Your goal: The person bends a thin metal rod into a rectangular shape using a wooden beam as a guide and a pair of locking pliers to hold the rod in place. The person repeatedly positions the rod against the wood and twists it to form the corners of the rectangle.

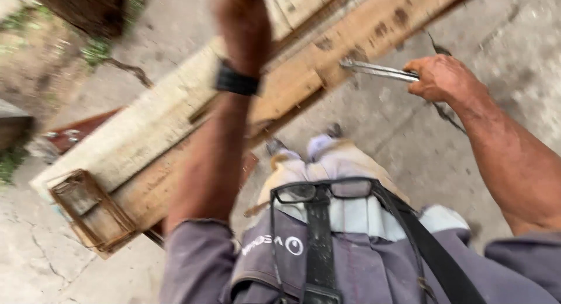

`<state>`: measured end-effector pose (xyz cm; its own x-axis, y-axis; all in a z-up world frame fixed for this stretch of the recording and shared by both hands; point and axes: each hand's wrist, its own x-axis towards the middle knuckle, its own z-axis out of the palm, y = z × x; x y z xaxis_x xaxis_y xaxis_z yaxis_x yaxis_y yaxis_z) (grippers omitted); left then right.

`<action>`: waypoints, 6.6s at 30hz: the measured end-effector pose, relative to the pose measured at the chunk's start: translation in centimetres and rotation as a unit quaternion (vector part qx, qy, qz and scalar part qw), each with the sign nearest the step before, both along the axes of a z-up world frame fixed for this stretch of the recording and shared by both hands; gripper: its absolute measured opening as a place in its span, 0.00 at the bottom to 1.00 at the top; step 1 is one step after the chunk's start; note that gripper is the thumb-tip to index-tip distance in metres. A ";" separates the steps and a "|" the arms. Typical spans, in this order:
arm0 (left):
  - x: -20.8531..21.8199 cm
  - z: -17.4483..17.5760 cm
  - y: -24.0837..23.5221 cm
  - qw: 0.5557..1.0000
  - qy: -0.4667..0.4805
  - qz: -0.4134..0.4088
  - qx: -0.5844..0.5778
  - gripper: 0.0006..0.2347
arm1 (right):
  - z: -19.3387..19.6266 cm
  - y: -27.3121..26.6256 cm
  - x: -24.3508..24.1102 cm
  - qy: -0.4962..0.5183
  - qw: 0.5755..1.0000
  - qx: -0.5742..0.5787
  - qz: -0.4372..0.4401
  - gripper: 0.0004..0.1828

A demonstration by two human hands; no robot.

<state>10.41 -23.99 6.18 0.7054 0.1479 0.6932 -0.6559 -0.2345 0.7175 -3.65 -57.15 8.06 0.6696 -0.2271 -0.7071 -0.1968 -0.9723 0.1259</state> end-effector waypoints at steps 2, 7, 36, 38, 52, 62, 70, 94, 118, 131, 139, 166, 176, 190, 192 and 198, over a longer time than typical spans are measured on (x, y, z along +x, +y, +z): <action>-3.7 2.9 3.1 0.998 0.018 -0.038 0.037 0.08 | -2.2 -2.5 -3.1 -0.009 0.997 0.055 -0.060 0.29; -7.3 8.2 9.9 0.964 0.000 -0.158 0.214 0.07 | -11.5 -6.8 -10.9 -0.163 0.940 0.240 -0.178 0.34; -25.0 -19.6 19.4 0.730 0.509 0.032 0.455 0.14 | -13.1 2.6 -12.9 -0.109 0.843 0.391 -0.354 0.10; -25.2 -20.2 19.4 0.729 0.504 0.048 0.461 0.14 | -13.1 2.4 -12.1 -0.085 0.847 0.385 -0.356 0.10; -26.7 -23.8 19.5 0.716 0.434 0.171 0.519 0.15 | -7.7 -3.9 -6.0 -0.016 0.850 0.414 -0.325 0.20; -26.1 -21.0 18.0 0.672 0.447 0.145 0.572 0.16 | -7.2 -5.9 5.6 0.360 0.857 0.278 -0.242 0.31; -25.8 -19.8 16.8 0.642 0.495 0.148 0.566 0.14 | -11.6 -6.5 13.5 0.474 0.823 0.250 -0.186 0.31; -25.7 -20.0 17.6 0.692 0.402 0.151 0.581 0.14 | -21.3 7.3 -17.6 0.207 0.505 0.617 -0.567 0.14; -28.1 -21.0 16.6 0.777 0.464 0.109 0.412 0.14 | -14.2 5.5 -17.1 0.025 0.580 0.623 -0.524 0.21; -24.2 -13.2 0.1 0.919 0.347 0.112 -0.150 0.07 | -7.7 8.1 -9.3 -0.181 0.779 0.583 -0.145 0.09; -25.8 -10.4 -8.1 0.867 0.433 0.004 -0.245 0.07 | -7.8 7.4 -7.1 -0.176 0.821 0.534 -0.099 0.08; -25.4 -19.4 -1.2 0.627 0.600 0.209 -0.450 0.05 | -12.0 -7.9 11.2 -0.003 0.973 0.145 0.179 0.23; -24.3 -20.6 -1.8 0.546 0.648 0.237 -0.477 0.12 | -18.1 -10.5 9.5 -0.191 0.914 0.179 0.310 0.17; -23.4 -19.9 -2.0 0.537 0.675 0.238 -0.447 0.15 | -9.3 -8.5 10.8 0.327 0.902 0.264 -0.093 0.26; -23.1 -19.5 -2.1 0.540 0.686 0.244 -0.422 0.16 | -9.5 -7.4 11.2 0.387 0.869 0.274 -0.144 0.29; -23.2 -19.9 -2.1 0.544 0.678 0.246 -0.429 0.16 | -11.3 -6.6 12.5 0.447 0.840 0.264 -0.157 0.29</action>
